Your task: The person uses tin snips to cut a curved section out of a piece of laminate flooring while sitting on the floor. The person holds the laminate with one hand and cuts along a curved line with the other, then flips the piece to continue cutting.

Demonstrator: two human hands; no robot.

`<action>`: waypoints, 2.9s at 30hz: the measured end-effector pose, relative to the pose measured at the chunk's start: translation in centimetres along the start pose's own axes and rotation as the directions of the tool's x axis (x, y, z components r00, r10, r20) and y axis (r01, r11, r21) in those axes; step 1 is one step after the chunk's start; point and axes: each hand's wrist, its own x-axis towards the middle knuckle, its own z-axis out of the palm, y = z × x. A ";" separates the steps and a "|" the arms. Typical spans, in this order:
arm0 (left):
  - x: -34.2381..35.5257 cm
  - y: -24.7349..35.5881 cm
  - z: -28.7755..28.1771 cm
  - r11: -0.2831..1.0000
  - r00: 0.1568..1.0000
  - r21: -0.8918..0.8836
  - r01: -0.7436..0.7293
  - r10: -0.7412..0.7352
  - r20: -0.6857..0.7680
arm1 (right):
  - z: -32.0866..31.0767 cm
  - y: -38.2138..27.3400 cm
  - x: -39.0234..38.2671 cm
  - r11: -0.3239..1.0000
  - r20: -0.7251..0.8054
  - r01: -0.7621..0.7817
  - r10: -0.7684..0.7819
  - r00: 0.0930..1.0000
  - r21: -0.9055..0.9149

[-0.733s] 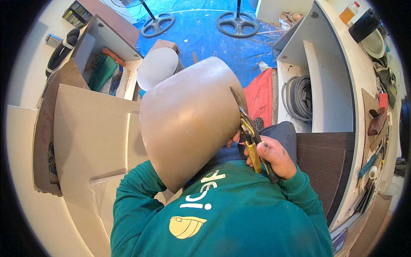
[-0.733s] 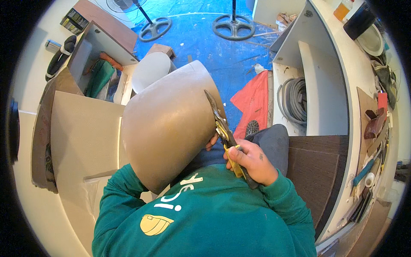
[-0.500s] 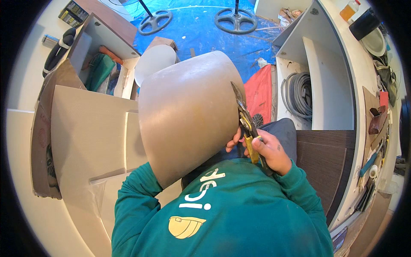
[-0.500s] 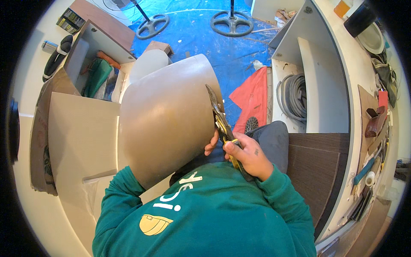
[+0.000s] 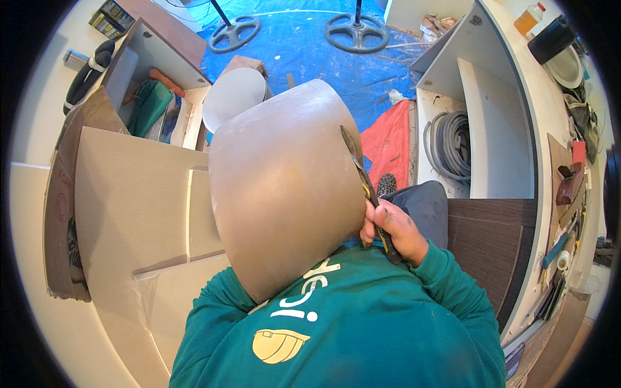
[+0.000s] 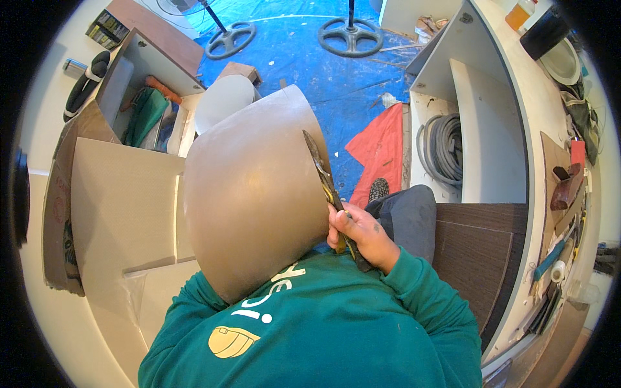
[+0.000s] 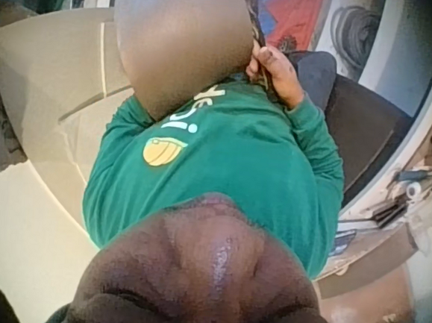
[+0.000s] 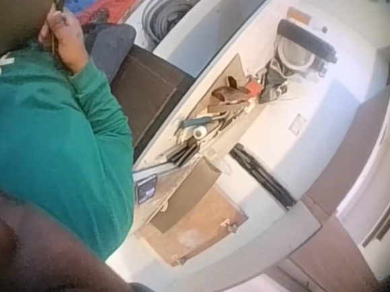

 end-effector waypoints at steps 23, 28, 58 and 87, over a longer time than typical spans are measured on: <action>-7.3 8.4 -2.4 0.854 0.868 0.490 -0.174 0.368 -0.334 | -1.2 -0.4 -0.6 0.941 -0.113 0.133 -0.175 0.978 -0.312; -8.7 7.5 -0.9 0.838 0.871 0.481 -0.258 0.417 -0.259 | 0.5 -1.8 -0.7 0.991 -0.088 0.079 -0.089 0.992 -0.108; 0.8 17.5 3.4 0.478 0.733 0.706 -0.522 0.675 0.085 | -2.9 -11.9 8.0 0.887 -0.168 0.174 -0.267 0.949 -0.427; -8.6 3.9 -3.8 0.676 0.783 0.697 -0.241 0.560 -0.272 | -0.7 -6.4 -2.3 0.926 -0.186 -0.148 0.087 0.979 -0.347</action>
